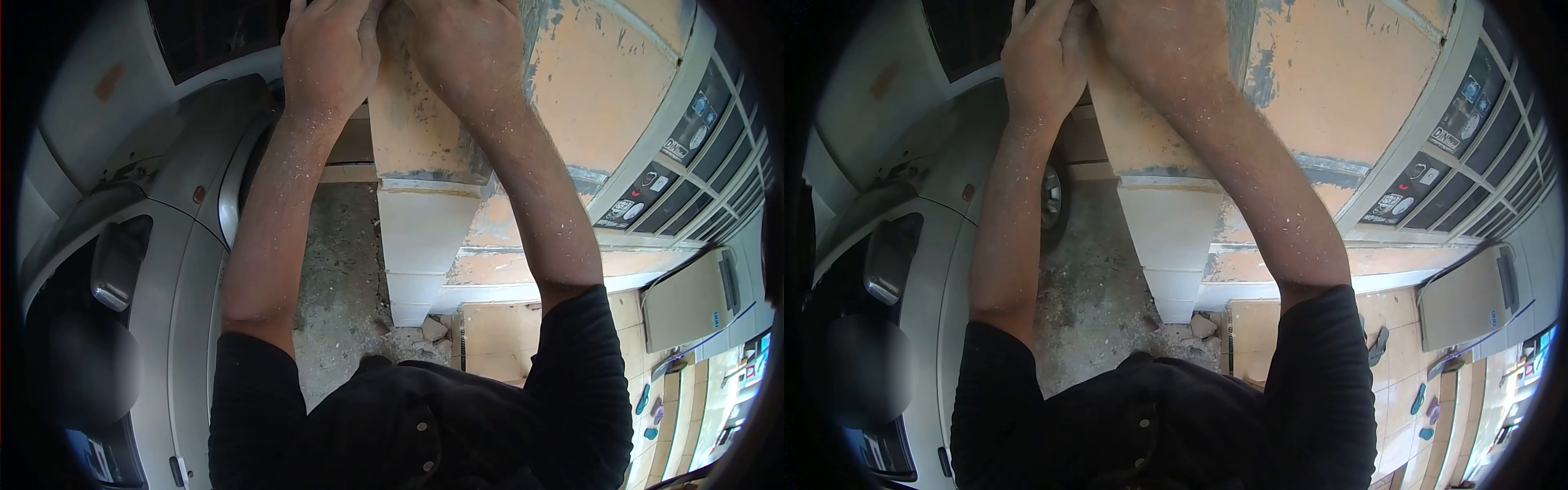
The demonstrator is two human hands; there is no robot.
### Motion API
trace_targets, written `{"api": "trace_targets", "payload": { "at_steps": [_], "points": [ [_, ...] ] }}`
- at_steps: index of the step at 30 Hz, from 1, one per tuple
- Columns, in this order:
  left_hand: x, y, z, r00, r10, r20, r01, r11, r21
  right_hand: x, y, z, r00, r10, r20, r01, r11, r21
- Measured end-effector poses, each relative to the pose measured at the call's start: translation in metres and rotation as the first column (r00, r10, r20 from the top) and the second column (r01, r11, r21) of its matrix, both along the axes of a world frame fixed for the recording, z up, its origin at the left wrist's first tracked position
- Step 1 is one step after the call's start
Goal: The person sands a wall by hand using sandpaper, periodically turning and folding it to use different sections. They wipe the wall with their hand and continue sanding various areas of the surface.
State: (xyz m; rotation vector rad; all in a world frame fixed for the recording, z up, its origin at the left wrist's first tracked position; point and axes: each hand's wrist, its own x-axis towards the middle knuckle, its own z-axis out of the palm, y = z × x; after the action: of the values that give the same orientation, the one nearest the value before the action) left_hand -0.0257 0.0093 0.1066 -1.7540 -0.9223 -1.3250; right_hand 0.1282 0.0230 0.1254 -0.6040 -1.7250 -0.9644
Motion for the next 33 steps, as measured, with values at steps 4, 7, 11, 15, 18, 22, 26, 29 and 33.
{"api": "trace_targets", "payload": {
  "at_steps": [4,7,11,15,18,22,26,29,33],
  "points": [
    [0.013,-0.009,-0.137,0.994,-0.057,0.092,0.069,0.989,-0.130,0.021,-0.003,-0.136,0.997,-0.028,0.077,0.038,0.991,-0.132],
    [0.007,-0.010,-0.251,1.000,0.006,0.000,-0.006,0.967,-0.256,0.029,-0.007,-0.249,0.990,-0.057,0.130,0.086,0.970,-0.227],
    [0.005,-0.002,-0.172,0.999,0.002,-0.037,-0.007,0.990,-0.139,0.024,0.001,-0.174,0.996,-0.072,0.057,0.075,0.996,-0.058],
    [0.019,-0.002,-0.010,0.982,0.159,-0.104,-0.148,0.983,0.106,0.032,0.007,-0.046,0.995,-0.088,0.044,0.095,0.979,-0.181],
    [0.023,0.003,-0.023,0.974,0.204,-0.098,-0.193,0.975,0.110,0.033,-0.007,-0.036,0.961,-0.218,0.170,0.275,0.819,-0.504],
    [0.028,-0.007,-0.175,0.968,0.159,-0.194,-0.183,0.977,-0.113,0.047,0.000,-0.204,0.991,-0.132,0.021,0.133,0.965,-0.224],
    [0.032,-0.008,-0.126,0.959,0.175,-0.221,-0.190,0.980,-0.052,0.047,0.005,-0.167,0.985,-0.167,-0.048,0.161,0.981,-0.109],
    [0.028,-0.003,-0.015,0.952,0.170,-0.255,-0.209,0.969,-0.134,0.046,0.008,-0.042,0.993,-0.086,-0.076,0.085,0.996,-0.019],
    [0.042,0.008,-0.012,0.972,0.180,-0.149,-0.161,0.978,0.129,0.054,0.005,-0.035,0.992,-0.129,-0.005,0.126,0.977,-0.172]
  ]
}}
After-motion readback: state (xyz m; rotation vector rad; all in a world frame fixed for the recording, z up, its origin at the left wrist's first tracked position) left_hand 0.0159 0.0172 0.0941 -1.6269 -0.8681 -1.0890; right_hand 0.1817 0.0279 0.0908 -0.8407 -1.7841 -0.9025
